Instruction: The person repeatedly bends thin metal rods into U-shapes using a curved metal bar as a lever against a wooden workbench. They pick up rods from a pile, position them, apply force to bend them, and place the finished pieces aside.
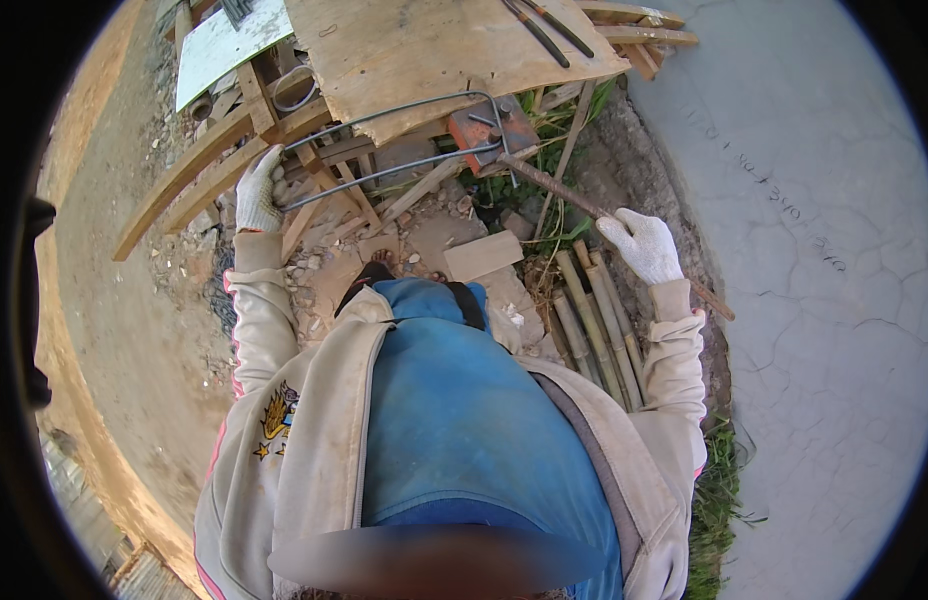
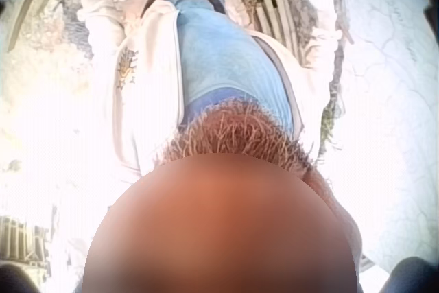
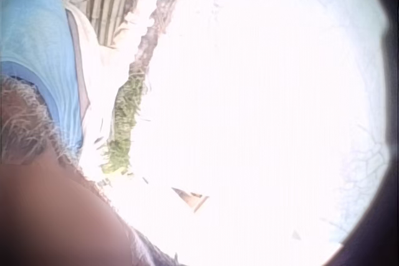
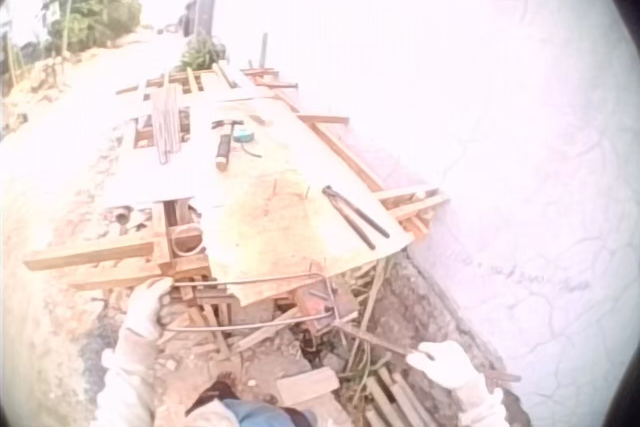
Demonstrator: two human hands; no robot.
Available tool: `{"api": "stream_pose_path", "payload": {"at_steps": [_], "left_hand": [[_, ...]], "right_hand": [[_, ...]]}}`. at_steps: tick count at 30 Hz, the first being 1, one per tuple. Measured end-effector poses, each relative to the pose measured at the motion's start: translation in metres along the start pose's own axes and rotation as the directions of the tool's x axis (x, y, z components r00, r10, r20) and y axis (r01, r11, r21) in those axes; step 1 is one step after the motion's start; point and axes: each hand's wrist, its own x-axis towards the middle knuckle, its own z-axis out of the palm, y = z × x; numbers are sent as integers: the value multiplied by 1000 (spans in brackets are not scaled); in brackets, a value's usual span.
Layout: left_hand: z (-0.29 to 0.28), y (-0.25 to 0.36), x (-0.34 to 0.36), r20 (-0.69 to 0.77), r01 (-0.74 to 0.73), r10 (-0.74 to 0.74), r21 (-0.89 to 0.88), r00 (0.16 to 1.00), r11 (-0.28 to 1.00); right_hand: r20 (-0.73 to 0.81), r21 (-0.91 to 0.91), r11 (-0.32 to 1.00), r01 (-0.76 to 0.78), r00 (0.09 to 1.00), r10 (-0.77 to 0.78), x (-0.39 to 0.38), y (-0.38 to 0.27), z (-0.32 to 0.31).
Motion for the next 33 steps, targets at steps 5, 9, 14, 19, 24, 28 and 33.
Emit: {"api": "stream_pose_path", "payload": {"at_steps": [5,9,14,19,24,28,33], "left_hand": [[1,2,-1,25,19,-19,-19,1000,1000],[-2,3,-1,89,41,-36,-50,995,998],[-5,6,-2,171,31,-28,-12,985,999],[-6,11,0,229,76,-72,-7,971,997],[-14,7,7,331,78,-64,-29,941,997],[-22,6,16,419,84,-98,51,903,995],[-32,8,29,554,18,-114,175,825,984]], "right_hand": [[-56,-60,998,-32,998,29,-5,-6,2],[-113,-86,995,-46,993,36,-11,-11,5],[-166,-99,990,-97,983,80,-16,-13,16],[-260,-39,976,-214,945,196,-33,-37,35],[-374,185,893,-410,811,450,-73,-102,108],[-404,233,874,-426,775,485,-78,-113,123],[-384,243,865,-440,775,502,-73,-109,120]]}}
